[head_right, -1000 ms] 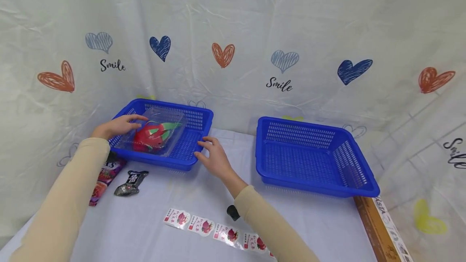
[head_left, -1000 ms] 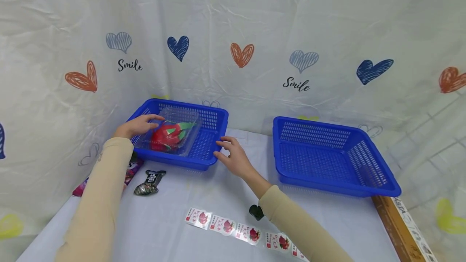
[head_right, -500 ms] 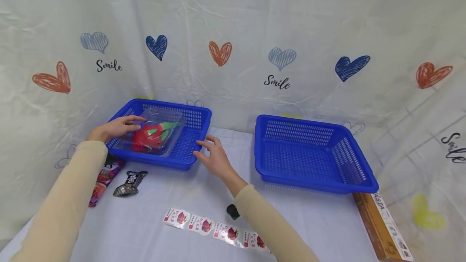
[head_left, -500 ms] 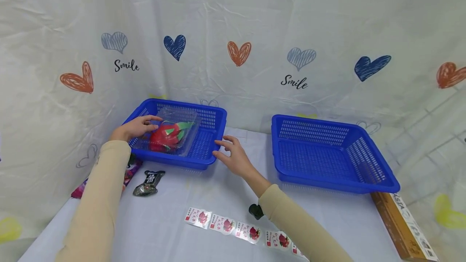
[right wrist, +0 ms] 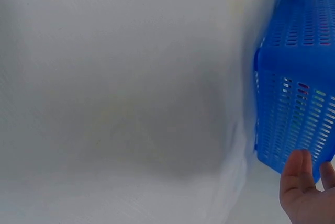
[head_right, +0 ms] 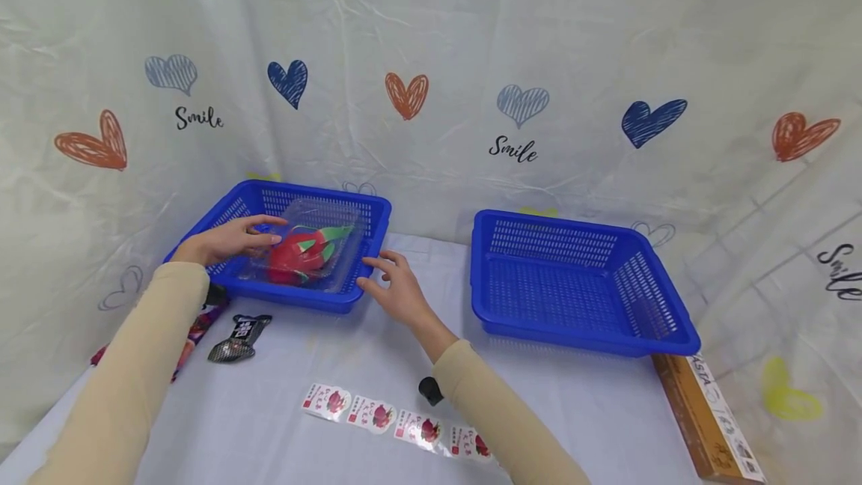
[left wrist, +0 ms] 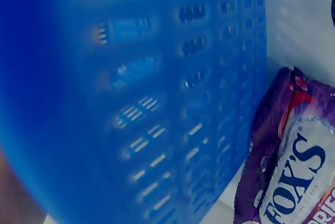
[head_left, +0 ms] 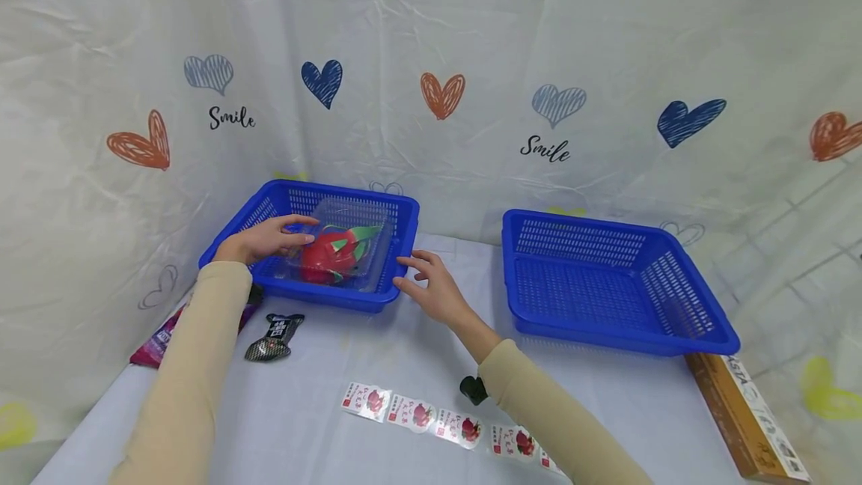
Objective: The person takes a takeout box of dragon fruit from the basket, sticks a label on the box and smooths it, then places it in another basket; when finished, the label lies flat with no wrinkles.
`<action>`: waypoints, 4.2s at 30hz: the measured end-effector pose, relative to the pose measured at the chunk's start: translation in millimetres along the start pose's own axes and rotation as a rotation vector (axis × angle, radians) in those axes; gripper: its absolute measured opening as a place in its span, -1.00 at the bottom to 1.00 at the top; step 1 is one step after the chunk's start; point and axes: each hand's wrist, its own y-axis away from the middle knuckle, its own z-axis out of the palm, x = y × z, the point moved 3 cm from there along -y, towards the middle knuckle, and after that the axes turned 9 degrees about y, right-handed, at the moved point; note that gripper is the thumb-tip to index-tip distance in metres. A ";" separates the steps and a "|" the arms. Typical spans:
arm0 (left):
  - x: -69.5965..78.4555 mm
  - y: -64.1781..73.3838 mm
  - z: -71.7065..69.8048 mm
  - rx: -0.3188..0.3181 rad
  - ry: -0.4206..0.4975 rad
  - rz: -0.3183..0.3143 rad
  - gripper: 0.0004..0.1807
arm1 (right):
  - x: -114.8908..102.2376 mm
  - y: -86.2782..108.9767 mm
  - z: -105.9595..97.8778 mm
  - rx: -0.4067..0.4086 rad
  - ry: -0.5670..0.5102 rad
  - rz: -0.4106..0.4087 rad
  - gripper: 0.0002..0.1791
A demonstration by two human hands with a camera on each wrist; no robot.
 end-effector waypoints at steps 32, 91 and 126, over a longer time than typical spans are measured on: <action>11.1 -6.7 12.3 0.069 0.193 0.145 -0.43 | 5.8 -0.6 4.4 -0.029 -0.179 0.097 -0.46; 67.2 -2.4 22.5 0.062 0.286 0.289 -0.54 | -27.0 4.6 -36.8 0.086 -0.529 -0.082 -0.34; 107.5 8.5 110.9 -0.212 0.179 0.382 -0.42 | 20.2 81.0 -87.2 0.196 -0.532 0.007 -0.39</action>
